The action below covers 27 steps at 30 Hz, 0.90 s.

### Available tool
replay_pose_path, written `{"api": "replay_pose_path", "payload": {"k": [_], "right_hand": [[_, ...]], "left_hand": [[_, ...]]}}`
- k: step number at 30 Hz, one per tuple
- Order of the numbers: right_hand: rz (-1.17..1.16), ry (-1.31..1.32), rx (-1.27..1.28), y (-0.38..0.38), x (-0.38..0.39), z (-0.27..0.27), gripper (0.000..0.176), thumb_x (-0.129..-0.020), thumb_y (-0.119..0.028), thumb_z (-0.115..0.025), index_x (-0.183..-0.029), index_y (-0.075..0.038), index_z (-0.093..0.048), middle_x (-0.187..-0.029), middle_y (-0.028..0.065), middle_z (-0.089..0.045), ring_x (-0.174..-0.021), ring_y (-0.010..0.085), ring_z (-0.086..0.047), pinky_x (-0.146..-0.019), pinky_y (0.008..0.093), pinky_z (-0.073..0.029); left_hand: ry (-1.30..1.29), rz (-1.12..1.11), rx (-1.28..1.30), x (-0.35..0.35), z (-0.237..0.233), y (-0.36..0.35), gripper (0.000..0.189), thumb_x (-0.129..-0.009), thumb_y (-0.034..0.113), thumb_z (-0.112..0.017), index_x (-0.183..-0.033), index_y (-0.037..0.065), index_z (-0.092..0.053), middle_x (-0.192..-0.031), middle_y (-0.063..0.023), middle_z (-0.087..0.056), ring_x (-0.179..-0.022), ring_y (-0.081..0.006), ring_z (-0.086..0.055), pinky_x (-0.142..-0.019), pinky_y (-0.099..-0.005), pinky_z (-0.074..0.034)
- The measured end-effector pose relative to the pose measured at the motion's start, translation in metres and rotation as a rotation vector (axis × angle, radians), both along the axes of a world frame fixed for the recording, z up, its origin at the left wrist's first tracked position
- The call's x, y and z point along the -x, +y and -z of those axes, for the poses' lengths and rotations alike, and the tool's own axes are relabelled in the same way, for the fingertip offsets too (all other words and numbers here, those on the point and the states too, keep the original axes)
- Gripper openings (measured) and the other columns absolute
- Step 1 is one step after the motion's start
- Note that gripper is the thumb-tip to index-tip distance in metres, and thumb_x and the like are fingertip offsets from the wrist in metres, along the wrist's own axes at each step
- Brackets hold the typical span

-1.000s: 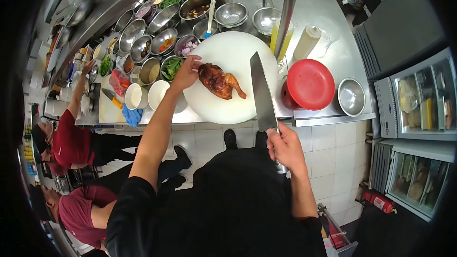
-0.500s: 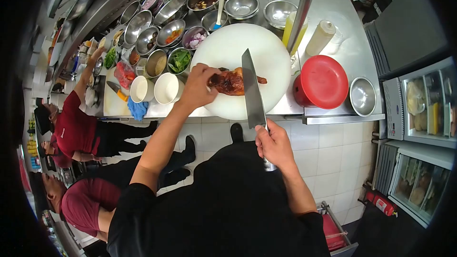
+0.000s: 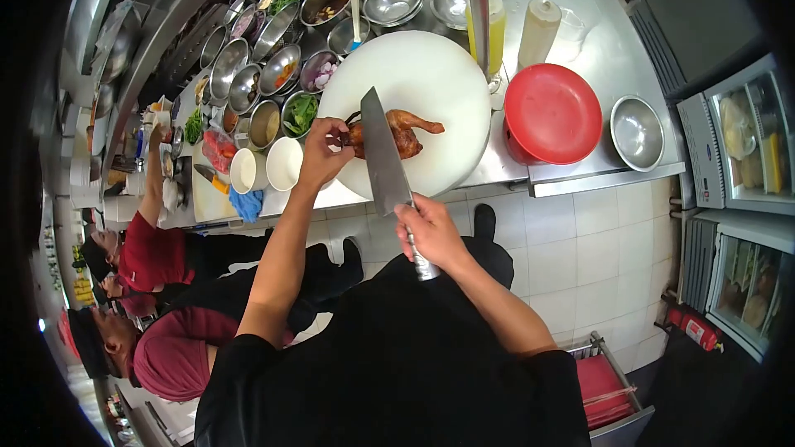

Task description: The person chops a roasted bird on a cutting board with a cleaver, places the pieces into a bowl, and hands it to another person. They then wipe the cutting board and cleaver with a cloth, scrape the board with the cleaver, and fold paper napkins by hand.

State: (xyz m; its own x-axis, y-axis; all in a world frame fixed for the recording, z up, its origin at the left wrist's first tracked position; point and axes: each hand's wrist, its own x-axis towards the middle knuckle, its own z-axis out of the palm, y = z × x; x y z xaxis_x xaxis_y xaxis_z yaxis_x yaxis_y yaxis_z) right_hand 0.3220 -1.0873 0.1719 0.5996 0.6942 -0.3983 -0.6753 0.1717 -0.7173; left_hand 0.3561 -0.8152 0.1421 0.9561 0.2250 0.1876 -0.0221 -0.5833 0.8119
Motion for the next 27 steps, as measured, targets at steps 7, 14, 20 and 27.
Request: {"api": "replay_pose_path", "payload": {"k": [7,14,20,27], "right_hand": [[0.056,0.066,-0.016,0.011,0.009,-0.007,0.019,-0.097,-0.019,-0.049,-0.089,-0.003,-0.051,-0.064,0.0062,-0.052,-0.042,0.0137,-0.051,-0.038,0.0271,-0.042],[0.008,0.135,0.007,0.008,0.008,-0.011,0.019,-0.096,-0.02,-0.048,-0.089,-0.002,-0.051,-0.065,0.0066,-0.052,-0.042,0.0139,-0.05,-0.038,0.0281,-0.042],[0.015,-0.039,0.084,0.036,-0.013,-0.001,0.022,-0.095,-0.019,-0.05,-0.084,0.0,-0.05,-0.064,0.008,-0.053,-0.041,0.0158,-0.052,-0.036,0.0306,-0.041],[0.105,-0.035,0.124,0.092,-0.074,0.005,0.021,-0.093,-0.018,-0.05,-0.083,0.0,-0.051,-0.06,0.008,-0.053,-0.041,0.0171,-0.052,-0.036,0.033,-0.041]], "left_hand": [[0.023,-0.037,0.022,0.001,0.003,0.003,0.035,-0.062,-0.003,-0.067,-0.095,0.006,-0.06,-0.092,-0.0052,-0.048,-0.08,-0.0139,-0.053,-0.069,-0.0263,-0.052],[-0.017,-0.032,0.111,0.004,0.01,0.003,0.036,-0.063,-0.005,-0.066,-0.096,0.005,-0.059,-0.093,-0.0049,-0.046,-0.078,-0.0126,-0.053,-0.069,-0.0257,-0.052],[0.026,-0.008,0.069,0.005,0.011,0.007,0.037,-0.066,-0.007,-0.067,-0.099,0.005,-0.056,-0.1,-0.0035,-0.046,-0.088,-0.0131,-0.055,-0.075,-0.0285,-0.052],[0.001,-0.004,0.059,0.001,0.01,0.004,0.035,-0.066,-0.005,-0.068,-0.098,0.006,-0.057,-0.099,-0.0036,-0.046,-0.085,-0.0123,-0.055,-0.071,-0.0261,-0.051]]}}
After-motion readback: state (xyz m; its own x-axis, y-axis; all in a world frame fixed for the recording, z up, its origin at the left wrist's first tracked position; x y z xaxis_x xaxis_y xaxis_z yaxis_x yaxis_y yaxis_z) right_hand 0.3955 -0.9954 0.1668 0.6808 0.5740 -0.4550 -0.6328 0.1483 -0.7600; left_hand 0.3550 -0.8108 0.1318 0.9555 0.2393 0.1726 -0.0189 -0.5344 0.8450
